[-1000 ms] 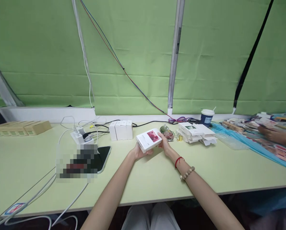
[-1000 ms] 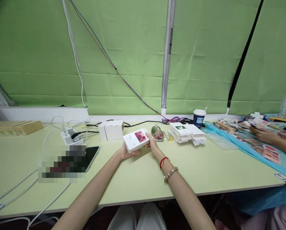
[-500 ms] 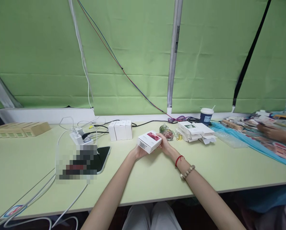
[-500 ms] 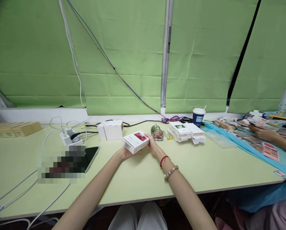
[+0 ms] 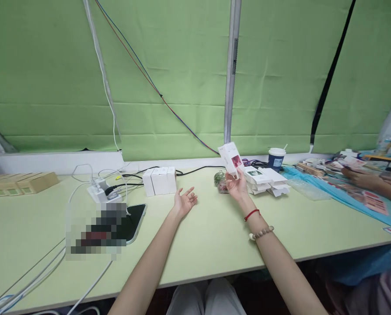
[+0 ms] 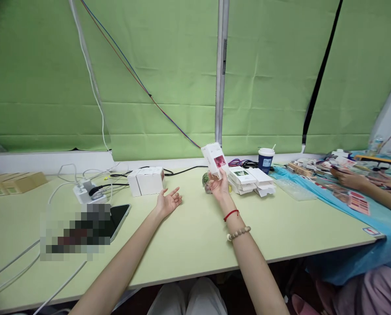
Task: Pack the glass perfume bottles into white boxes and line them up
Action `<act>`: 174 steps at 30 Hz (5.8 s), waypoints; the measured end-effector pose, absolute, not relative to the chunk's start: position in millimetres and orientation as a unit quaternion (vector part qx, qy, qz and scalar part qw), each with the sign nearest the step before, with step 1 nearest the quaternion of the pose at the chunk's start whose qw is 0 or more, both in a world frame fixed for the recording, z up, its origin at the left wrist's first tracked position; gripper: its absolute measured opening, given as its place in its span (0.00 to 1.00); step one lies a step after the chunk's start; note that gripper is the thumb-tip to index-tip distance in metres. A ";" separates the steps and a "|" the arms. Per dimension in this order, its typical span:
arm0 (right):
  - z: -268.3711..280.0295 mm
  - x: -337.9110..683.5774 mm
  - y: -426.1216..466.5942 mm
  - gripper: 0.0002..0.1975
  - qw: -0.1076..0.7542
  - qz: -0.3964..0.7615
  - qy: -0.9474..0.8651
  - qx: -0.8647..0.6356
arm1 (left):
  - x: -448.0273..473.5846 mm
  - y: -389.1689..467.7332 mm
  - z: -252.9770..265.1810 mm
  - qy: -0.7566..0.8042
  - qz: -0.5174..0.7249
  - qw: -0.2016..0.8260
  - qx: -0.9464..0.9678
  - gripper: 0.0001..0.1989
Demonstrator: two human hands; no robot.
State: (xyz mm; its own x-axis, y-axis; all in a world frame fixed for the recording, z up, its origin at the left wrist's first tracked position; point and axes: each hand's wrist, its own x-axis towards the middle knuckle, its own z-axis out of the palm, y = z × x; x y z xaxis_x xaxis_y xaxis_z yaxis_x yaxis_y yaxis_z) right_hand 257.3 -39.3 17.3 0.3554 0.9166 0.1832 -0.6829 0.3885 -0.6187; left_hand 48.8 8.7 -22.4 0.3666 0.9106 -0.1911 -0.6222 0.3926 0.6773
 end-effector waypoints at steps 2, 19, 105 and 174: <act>15.9 257.7 -37.8 0.21 0.816 0.407 -0.283 -0.297 | 50.2 9.0 -22.3 0.290 0.481 0.783 0.266 0.17; 5.3 262.9 -32.2 0.20 0.840 0.246 -0.228 -0.426 | 51.8 9.3 -23.7 0.286 0.495 0.773 0.277 0.17; -31.2 250.0 -39.3 0.11 0.414 0.090 -0.688 -0.590 | 48.6 16.8 -43.4 0.719 0.291 0.024 0.631 0.26; -29.9 250.4 -40.2 0.11 0.370 0.106 -0.702 -0.599 | 48.8 22.9 -42.8 0.709 0.275 0.029 0.649 0.31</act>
